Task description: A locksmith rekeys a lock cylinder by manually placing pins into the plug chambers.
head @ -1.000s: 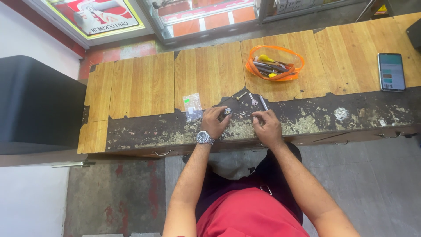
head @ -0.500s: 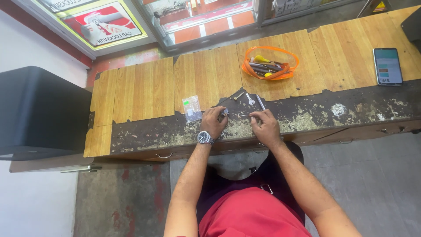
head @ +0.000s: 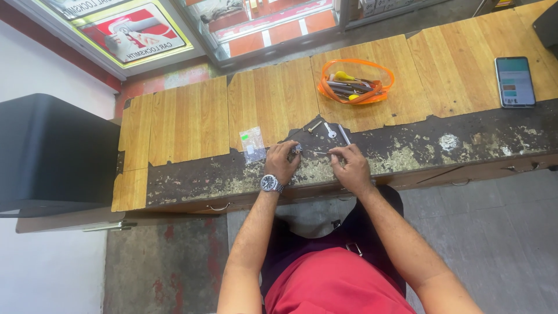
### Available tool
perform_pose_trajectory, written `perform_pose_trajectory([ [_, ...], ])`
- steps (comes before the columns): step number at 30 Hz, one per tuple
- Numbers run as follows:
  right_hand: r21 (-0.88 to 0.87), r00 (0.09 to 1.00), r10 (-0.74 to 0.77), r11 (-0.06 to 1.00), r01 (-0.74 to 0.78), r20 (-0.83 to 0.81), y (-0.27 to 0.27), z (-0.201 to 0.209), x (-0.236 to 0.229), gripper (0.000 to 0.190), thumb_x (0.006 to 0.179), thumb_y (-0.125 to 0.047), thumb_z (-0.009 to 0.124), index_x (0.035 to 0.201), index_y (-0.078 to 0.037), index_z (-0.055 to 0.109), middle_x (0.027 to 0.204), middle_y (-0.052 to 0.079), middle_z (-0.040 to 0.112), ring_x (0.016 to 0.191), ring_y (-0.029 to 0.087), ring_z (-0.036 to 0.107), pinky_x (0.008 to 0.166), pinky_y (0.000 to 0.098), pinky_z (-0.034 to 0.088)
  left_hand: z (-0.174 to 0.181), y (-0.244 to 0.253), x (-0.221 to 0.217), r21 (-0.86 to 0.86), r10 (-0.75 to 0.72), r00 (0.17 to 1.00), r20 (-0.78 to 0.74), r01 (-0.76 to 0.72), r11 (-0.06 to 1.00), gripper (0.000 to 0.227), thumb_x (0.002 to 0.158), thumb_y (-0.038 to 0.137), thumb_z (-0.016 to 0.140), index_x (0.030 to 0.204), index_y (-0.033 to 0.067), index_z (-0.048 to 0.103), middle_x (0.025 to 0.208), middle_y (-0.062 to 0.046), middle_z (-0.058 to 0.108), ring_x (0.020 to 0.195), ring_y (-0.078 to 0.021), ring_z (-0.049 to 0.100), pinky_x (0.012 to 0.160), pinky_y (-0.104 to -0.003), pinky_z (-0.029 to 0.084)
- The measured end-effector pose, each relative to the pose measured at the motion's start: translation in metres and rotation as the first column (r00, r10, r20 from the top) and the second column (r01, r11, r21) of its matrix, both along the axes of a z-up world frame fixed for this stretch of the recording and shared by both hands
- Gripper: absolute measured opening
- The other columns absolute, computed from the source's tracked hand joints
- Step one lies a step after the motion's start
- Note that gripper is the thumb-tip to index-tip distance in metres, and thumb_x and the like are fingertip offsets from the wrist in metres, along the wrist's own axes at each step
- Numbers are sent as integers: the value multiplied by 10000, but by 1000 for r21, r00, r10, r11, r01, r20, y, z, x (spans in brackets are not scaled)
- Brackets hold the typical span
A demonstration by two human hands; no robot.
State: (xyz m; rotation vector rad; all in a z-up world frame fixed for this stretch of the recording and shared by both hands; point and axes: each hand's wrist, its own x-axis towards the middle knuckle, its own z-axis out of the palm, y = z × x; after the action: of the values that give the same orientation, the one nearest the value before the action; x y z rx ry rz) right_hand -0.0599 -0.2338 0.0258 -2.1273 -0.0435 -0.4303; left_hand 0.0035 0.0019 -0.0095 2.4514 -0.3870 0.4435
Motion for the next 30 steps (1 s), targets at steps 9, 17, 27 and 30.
perform_pose_trajectory([
  [9,-11,1000,18,1000,-18,1,1,2,0,131,955,-165,691,1048,-184,781,891,50,643,841,257,714,718,376,603,-1,0,1,10,1,1000,-4,-1,1000,376,809,228,843,1167,241,729,1076,-3,757,1051,-196,670,916,-354,523],
  [17,-30,1000,23,999,-23,5,2,4,1,129,958,-163,688,1048,-191,775,890,45,639,843,253,714,715,374,601,18,-5,-8,-101,1,1000,3,-1,995,804,716,255,902,1425,108,553,1103,-138,739,1022,-316,689,908,-455,542],
  [27,-49,1000,15,999,-15,-4,2,0,3,140,953,-172,693,1060,-187,781,886,51,645,822,253,709,689,370,593,7,-1,-3,-4,-37,992,119,38,999,418,742,348,879,1057,225,633,1057,14,635,953,-204,676,798,-356,518],
  [30,-56,1000,12,998,-11,10,2,-4,4,144,946,-175,700,1060,-190,787,884,51,646,814,260,708,683,373,590,6,-1,-3,37,-37,994,100,34,999,296,767,365,863,960,254,667,1021,33,629,946,-185,672,788,-331,504],
])
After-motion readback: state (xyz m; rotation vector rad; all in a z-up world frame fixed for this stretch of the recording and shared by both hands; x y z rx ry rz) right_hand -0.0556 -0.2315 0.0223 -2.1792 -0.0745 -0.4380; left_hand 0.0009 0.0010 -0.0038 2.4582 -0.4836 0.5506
